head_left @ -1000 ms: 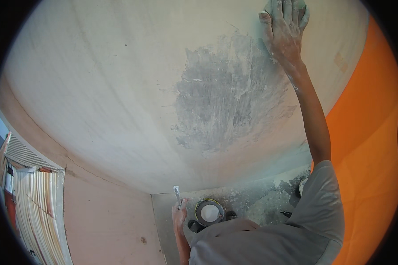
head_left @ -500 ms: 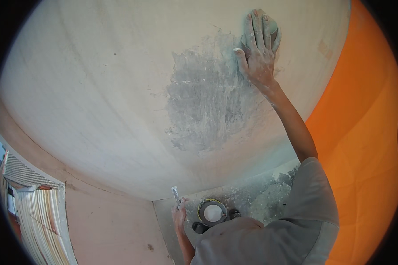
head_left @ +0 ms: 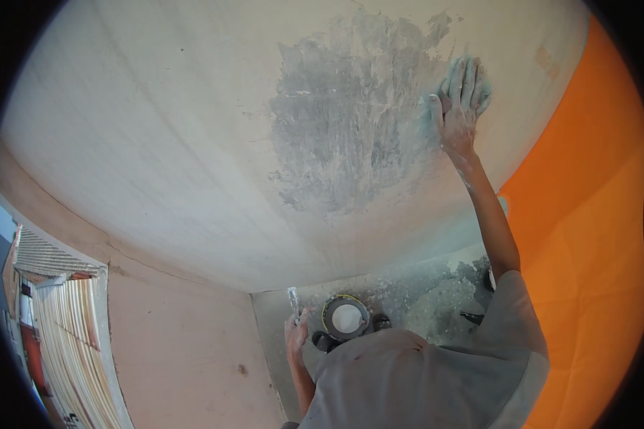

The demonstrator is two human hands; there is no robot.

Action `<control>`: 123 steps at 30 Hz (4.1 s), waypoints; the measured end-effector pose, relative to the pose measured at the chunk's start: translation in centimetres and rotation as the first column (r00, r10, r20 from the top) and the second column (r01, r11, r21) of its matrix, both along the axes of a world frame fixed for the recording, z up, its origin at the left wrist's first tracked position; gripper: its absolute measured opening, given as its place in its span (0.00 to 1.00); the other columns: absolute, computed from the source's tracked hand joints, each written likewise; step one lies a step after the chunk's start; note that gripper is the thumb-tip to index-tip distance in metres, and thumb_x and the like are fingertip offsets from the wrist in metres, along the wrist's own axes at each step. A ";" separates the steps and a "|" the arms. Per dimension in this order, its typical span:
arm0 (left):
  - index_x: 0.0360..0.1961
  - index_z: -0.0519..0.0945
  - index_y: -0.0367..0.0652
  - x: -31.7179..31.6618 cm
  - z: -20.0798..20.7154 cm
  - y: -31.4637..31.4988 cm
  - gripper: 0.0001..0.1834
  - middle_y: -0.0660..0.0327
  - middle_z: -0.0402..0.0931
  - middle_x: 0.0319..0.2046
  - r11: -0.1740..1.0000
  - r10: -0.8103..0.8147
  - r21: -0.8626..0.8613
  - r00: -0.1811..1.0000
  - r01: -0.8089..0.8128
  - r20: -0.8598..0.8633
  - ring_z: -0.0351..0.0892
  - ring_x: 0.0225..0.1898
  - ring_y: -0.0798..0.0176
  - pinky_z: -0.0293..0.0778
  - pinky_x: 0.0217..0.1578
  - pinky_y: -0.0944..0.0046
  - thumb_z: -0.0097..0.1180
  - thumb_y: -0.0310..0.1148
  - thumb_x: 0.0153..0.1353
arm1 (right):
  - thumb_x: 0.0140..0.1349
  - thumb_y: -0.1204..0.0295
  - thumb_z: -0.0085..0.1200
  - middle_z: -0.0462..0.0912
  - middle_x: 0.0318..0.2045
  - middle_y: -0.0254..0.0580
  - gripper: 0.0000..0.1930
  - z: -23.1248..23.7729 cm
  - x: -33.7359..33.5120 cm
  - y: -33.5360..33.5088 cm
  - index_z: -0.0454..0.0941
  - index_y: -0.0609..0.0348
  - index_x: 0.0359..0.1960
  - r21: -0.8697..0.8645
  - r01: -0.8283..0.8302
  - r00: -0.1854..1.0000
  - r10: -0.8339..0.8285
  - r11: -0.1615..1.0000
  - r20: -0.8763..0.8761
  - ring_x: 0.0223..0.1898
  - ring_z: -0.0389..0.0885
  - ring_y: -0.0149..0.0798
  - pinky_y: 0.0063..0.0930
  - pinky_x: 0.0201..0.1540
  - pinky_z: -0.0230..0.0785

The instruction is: Repairing a hole or gap in a white wall using a putty knife and filler compound.

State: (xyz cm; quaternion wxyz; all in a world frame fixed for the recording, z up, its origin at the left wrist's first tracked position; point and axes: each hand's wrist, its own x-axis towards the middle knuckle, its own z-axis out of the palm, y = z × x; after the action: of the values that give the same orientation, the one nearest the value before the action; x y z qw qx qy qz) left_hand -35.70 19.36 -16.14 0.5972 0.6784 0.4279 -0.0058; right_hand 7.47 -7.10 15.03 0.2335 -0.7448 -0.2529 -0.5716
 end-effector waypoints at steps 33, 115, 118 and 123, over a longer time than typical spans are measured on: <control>0.46 0.89 0.48 -2.8 -3.3 -1.3 0.22 0.75 0.56 0.12 0.974 -0.074 0.218 0.996 0.060 0.056 0.55 0.13 0.77 0.50 0.16 0.66 0.50 0.51 0.74 | 0.79 0.44 0.25 0.57 0.77 0.49 0.34 14.4 -2.5 0.8 0.57 0.50 0.77 0.141 -0.074 0.962 0.033 0.987 0.272 0.78 0.43 0.65 0.66 0.76 0.21; 0.49 0.88 0.52 0.5 -6.5 -7.6 0.17 0.74 0.59 0.12 0.991 -0.054 0.118 0.992 0.068 -0.115 0.58 0.11 0.76 0.53 0.13 0.67 0.55 0.48 0.72 | 0.76 0.56 0.39 0.58 0.74 0.64 0.32 2.9 4.1 -4.9 0.60 0.60 0.76 -0.025 -0.025 0.953 0.031 0.999 0.300 0.75 0.55 0.65 0.54 0.77 0.41; 0.49 0.88 0.51 0.3 -5.5 -9.4 0.17 0.74 0.58 0.12 0.996 -0.005 0.089 0.989 0.018 -0.145 0.58 0.11 0.76 0.52 0.13 0.67 0.55 0.48 0.72 | 0.71 0.59 0.41 0.55 0.75 0.68 0.34 1.9 4.7 -5.4 0.59 0.66 0.75 -0.037 -0.016 0.968 0.025 0.999 0.248 0.76 0.53 0.66 0.58 0.76 0.41; 0.48 0.88 0.51 1.1 -4.9 -11.8 0.16 0.72 0.60 0.14 0.996 0.030 0.091 0.983 -0.014 -0.181 0.59 0.13 0.75 0.54 0.15 0.66 0.56 0.47 0.71 | 0.66 0.62 0.43 0.54 0.74 0.73 0.35 2.0 4.9 -5.9 0.60 0.72 0.72 -0.064 -0.022 0.971 0.037 0.998 0.236 0.76 0.51 0.68 0.63 0.75 0.43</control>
State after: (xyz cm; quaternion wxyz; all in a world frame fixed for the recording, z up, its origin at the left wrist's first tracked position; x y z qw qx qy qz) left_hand -34.60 7.54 -21.08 0.5246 0.6964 0.4879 -0.0419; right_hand 12.42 -13.01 17.05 0.1875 -0.6742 -0.3072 -0.6449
